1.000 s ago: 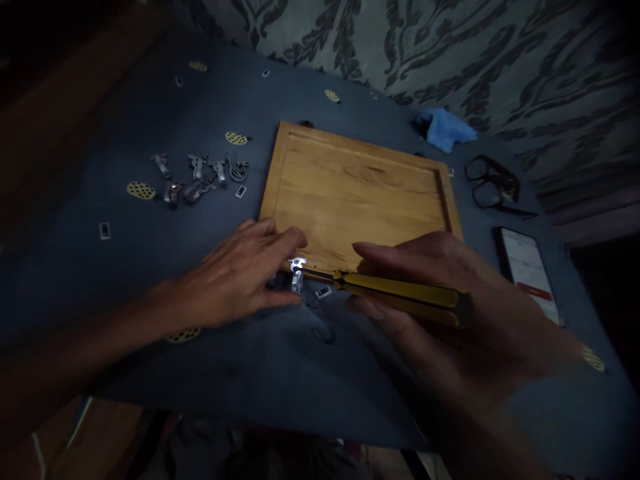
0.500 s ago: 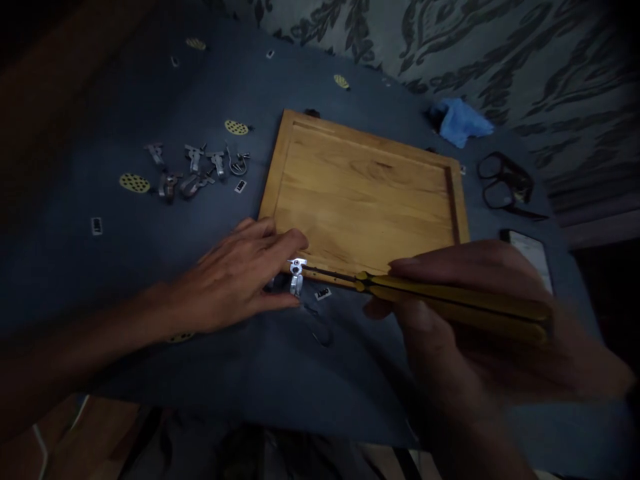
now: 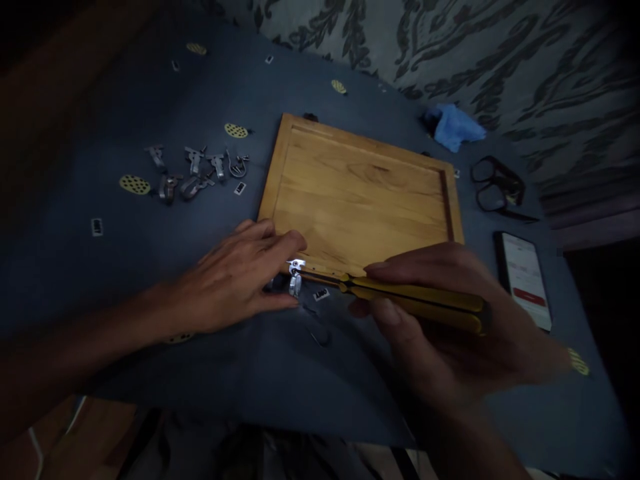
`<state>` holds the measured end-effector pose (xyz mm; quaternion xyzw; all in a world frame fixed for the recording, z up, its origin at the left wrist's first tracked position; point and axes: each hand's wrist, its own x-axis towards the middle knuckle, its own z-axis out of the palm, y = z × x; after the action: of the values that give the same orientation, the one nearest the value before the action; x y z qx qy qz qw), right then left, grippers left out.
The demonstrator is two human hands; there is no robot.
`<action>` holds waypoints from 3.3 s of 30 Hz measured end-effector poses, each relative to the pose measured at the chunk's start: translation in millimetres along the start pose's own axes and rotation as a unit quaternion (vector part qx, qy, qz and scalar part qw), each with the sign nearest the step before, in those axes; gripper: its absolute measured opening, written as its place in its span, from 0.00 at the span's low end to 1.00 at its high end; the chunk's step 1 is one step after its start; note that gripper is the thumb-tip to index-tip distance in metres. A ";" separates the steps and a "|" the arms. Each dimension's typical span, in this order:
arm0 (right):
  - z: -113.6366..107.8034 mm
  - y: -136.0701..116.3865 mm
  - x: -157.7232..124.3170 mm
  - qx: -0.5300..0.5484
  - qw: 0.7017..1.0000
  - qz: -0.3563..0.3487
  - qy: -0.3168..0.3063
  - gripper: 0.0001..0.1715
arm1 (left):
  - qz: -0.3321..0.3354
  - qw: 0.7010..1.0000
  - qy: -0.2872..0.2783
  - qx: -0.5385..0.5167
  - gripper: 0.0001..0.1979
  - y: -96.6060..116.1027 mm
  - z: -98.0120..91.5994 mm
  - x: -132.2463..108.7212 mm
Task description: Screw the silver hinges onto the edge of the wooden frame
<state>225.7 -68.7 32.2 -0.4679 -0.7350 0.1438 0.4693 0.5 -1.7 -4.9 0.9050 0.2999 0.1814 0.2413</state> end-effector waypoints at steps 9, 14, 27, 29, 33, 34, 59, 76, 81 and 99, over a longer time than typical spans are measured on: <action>-5.6 -2.0 6.2 0.009 0.997 -0.032 -0.065 0.20 | -0.015 1.000 -0.007 0.001 0.21 0.5 0.3 -0.4; -10.4 -1.7 10.0 0.052 0.993 -0.021 -0.100 0.21 | -0.023 1.000 -0.011 -0.005 0.23 0.1 1.4 -1.2; -12.4 -3.5 11.2 0.060 0.993 -0.023 -0.101 0.24 | -0.007 1.000 -0.016 -0.001 0.19 0.7 -2.2 0.3; -11.5 -2.3 8.0 0.069 0.995 -0.010 -0.064 0.24 | -0.006 1.000 -0.017 -0.004 0.19 0.0 -2.0 0.3; -11.5 -0.5 4.4 0.059 0.998 -0.010 0.001 0.20 | -0.006 1.000 -0.017 -0.004 0.20 -1.0 -1.0 -0.1; -11.7 -0.5 4.4 0.054 0.998 -0.011 0.004 0.19 | -0.006 1.000 -0.016 -0.002 0.20 -1.1 -0.5 -0.4; -5.9 -3.7 7.7 0.081 0.995 -0.003 -0.061 0.23 | 0.004 1.000 0.007 -0.003 0.23 -0.3 2.8 -1.1; -14.2 -5.6 32.2 0.030 0.987 -0.028 -0.153 0.13 | 0.011 1.000 0.010 0.007 0.22 -1.2 3.4 -0.5; -16.2 -9.1 32.3 0.013 0.989 0.000 -0.150 0.11 | 0.005 1.000 0.006 0.007 0.22 -1.4 4.0 -0.9; -23.7 -5.3 46.8 0.046 0.971 -0.013 -0.236 0.11 | 0.004 1.000 -0.005 0.000 0.22 -1.3 2.3 -1.3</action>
<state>236.7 -38.3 73.9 -0.3891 -0.8237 0.2772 0.3055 0.0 -2.4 -7.7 0.9072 0.2950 0.1777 0.2418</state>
